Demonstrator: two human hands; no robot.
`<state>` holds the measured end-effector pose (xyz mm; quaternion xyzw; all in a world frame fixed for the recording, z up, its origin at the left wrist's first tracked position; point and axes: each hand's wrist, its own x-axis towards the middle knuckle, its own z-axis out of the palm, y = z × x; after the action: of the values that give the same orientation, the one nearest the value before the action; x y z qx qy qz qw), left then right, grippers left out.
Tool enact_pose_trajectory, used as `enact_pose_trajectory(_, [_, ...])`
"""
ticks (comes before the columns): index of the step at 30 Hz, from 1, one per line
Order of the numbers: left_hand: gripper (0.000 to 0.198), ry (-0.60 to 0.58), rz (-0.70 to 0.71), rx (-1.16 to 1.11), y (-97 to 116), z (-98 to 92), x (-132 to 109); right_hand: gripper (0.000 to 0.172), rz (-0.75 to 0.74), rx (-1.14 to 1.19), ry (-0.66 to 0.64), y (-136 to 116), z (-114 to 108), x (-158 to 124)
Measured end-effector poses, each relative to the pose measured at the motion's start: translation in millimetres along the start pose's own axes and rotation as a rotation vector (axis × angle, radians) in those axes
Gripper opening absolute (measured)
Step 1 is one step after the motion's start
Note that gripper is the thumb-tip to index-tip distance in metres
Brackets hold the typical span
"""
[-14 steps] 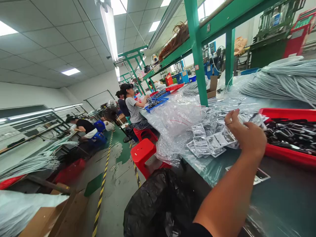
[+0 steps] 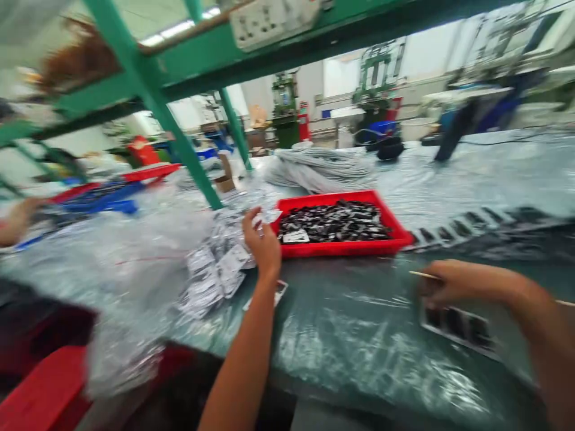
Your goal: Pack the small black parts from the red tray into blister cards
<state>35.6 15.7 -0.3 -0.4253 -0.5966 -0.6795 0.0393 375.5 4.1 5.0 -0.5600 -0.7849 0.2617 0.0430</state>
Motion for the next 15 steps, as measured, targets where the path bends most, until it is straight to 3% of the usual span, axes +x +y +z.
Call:
enact_pose_trajectory(2, [0.031, -0.027, 0.023, -0.046, 3.9, 3.8, -2.2, 0.012, -0.025, -0.090, -0.281, -0.8, -13.3, -10.5])
enact_pose_trajectory(3, [0.029, -0.059, 0.040, -0.060, 4.6, 3.6, -2.8, 0.005, -0.038, -0.129, -0.334, -4.8, -16.6, -10.5])
enact_pose_trajectory(4, [0.028, -0.084, 0.057, -0.076, 5.3, 3.1, -3.9, 0.010, -0.018, -0.156, -0.321, -9.7, -17.9, -9.0])
enact_pose_trajectory(6, [0.026, -0.140, 0.102, -0.102, 7.8, 2.7, -8.3, 0.034, 0.052, -0.209, -0.297, -19.3, -15.7, -6.3])
enact_pose_trajectory(8, [0.024, -0.192, 0.163, -0.120, 12.5, 3.6, -14.7, 0.045, 0.102, -0.260, -0.288, -26.8, -9.8, -7.2])
enact_pose_trajectory(11, [0.020, -0.264, 0.246, -0.143, 20.6, 5.6, -22.9, 0.042, 0.104, -0.277, -0.301, -31.5, -3.4, -11.2])
enact_pose_trajectory(15, [0.017, -0.348, 0.256, -0.149, 27.0, 6.6, -28.9, 0.037, 0.056, -0.262, -0.305, -30.7, -6.3, -10.1])
